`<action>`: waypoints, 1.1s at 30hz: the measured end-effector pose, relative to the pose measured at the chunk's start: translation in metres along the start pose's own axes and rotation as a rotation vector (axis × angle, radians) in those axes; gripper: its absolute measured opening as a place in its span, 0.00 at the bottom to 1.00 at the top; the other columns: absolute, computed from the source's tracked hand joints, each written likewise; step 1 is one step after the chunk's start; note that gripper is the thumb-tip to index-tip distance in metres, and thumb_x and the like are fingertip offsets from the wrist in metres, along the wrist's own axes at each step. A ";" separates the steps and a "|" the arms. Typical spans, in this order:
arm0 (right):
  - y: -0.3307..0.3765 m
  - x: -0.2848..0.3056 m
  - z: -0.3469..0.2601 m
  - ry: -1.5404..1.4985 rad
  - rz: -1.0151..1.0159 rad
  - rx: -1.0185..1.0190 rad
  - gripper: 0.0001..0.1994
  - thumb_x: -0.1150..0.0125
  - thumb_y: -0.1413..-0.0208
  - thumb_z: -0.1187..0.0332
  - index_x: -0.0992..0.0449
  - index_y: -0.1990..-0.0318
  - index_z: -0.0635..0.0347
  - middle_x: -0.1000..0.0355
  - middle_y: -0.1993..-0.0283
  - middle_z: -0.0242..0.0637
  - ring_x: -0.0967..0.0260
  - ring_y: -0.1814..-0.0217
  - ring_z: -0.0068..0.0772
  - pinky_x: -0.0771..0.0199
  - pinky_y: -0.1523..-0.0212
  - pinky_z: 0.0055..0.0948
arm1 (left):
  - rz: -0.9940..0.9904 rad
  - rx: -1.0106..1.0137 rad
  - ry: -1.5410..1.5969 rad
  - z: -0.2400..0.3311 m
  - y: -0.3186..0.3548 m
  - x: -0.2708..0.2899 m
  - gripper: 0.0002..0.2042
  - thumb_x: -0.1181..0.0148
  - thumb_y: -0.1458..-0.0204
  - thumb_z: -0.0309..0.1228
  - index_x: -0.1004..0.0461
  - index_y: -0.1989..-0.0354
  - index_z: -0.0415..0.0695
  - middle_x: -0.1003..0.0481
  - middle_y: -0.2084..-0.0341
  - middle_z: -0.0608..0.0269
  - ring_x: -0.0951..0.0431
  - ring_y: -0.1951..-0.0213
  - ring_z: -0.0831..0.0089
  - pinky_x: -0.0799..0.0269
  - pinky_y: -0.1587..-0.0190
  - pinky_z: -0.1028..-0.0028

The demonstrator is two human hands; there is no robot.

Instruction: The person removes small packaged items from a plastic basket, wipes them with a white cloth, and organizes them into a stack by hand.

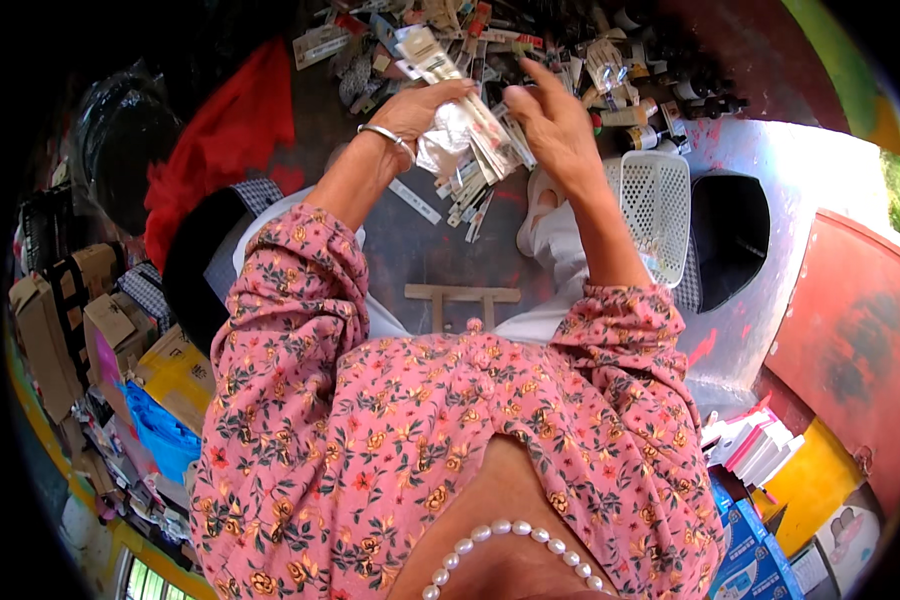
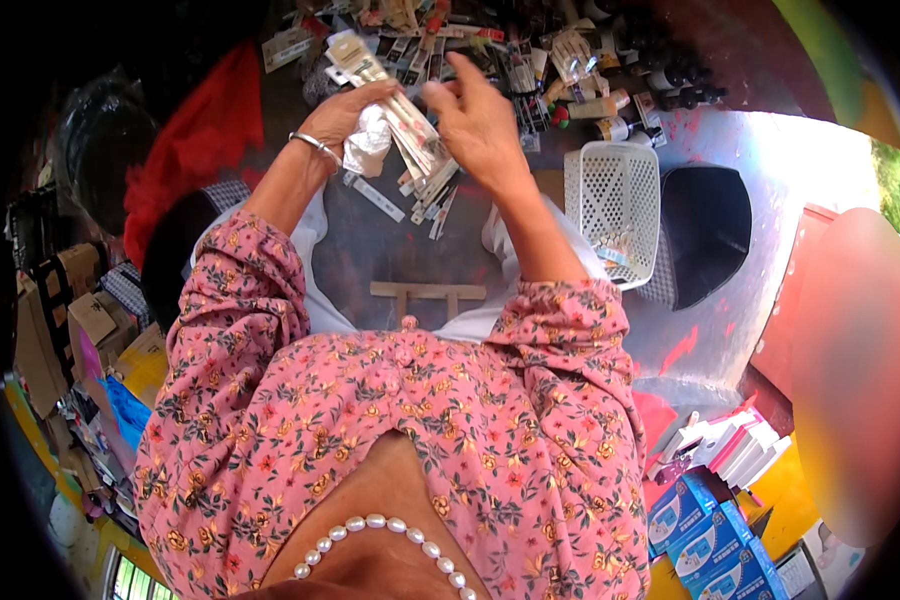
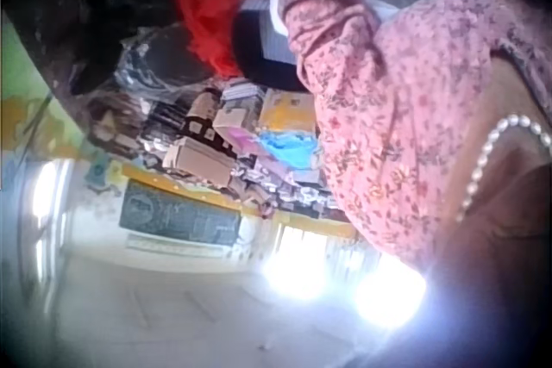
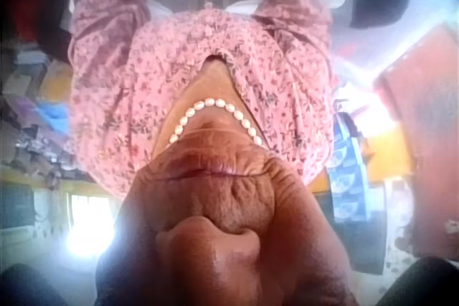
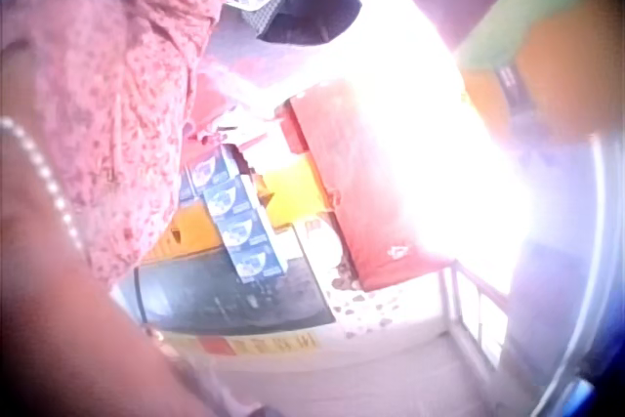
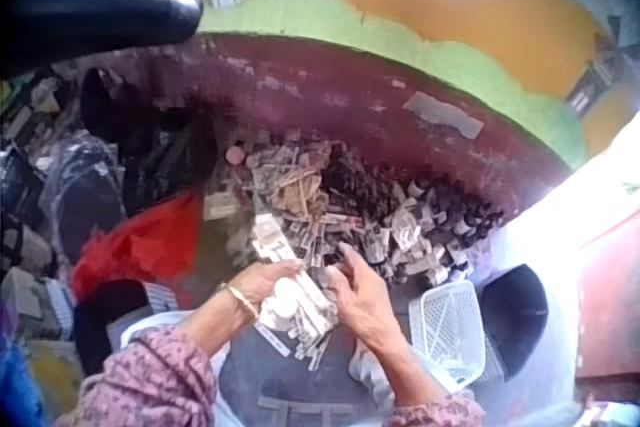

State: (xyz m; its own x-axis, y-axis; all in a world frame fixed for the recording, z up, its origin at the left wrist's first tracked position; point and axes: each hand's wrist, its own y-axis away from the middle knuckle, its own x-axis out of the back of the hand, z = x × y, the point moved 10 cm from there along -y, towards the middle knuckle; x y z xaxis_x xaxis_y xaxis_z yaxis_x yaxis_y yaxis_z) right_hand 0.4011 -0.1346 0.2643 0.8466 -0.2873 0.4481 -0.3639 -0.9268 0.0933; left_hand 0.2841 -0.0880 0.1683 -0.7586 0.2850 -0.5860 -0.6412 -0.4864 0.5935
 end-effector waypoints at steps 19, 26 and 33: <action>0.016 0.013 -0.049 -0.492 -0.007 0.167 0.12 0.46 0.60 0.80 0.28 0.64 0.60 0.30 0.58 0.38 0.30 0.59 0.34 0.28 0.60 0.27 | 0.022 -0.021 0.192 0.017 -0.024 0.024 0.18 0.59 0.45 0.47 0.33 0.64 0.43 0.27 0.62 0.56 0.28 0.59 0.63 0.32 0.53 0.59; 0.014 0.009 -0.091 0.123 0.157 0.541 0.11 0.47 0.63 0.76 0.31 0.67 0.61 0.34 0.62 0.41 0.33 0.62 0.41 0.30 0.64 0.31 | -0.079 -0.072 0.144 0.021 -0.013 -0.008 0.18 0.63 0.41 0.42 0.34 0.64 0.39 0.27 0.68 0.56 0.25 0.63 0.67 0.27 0.61 0.68; 0.010 -0.017 -0.092 0.525 0.243 0.710 0.11 0.43 0.65 0.71 0.29 0.68 0.55 0.35 0.60 0.42 0.37 0.62 0.42 0.36 0.65 0.36 | -0.195 0.040 0.262 0.003 -0.016 -0.029 0.12 0.56 0.43 0.36 0.33 0.58 0.41 0.27 0.65 0.58 0.24 0.64 0.69 0.24 0.62 0.68</action>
State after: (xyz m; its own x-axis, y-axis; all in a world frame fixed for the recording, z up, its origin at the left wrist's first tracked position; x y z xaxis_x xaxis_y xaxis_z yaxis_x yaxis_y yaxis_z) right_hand 0.3476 -0.1163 0.3399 0.4291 -0.5083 0.7467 -0.0377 -0.8360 -0.5474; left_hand 0.3160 -0.0854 0.1771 -0.5686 0.1447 -0.8098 -0.7795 -0.4092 0.4742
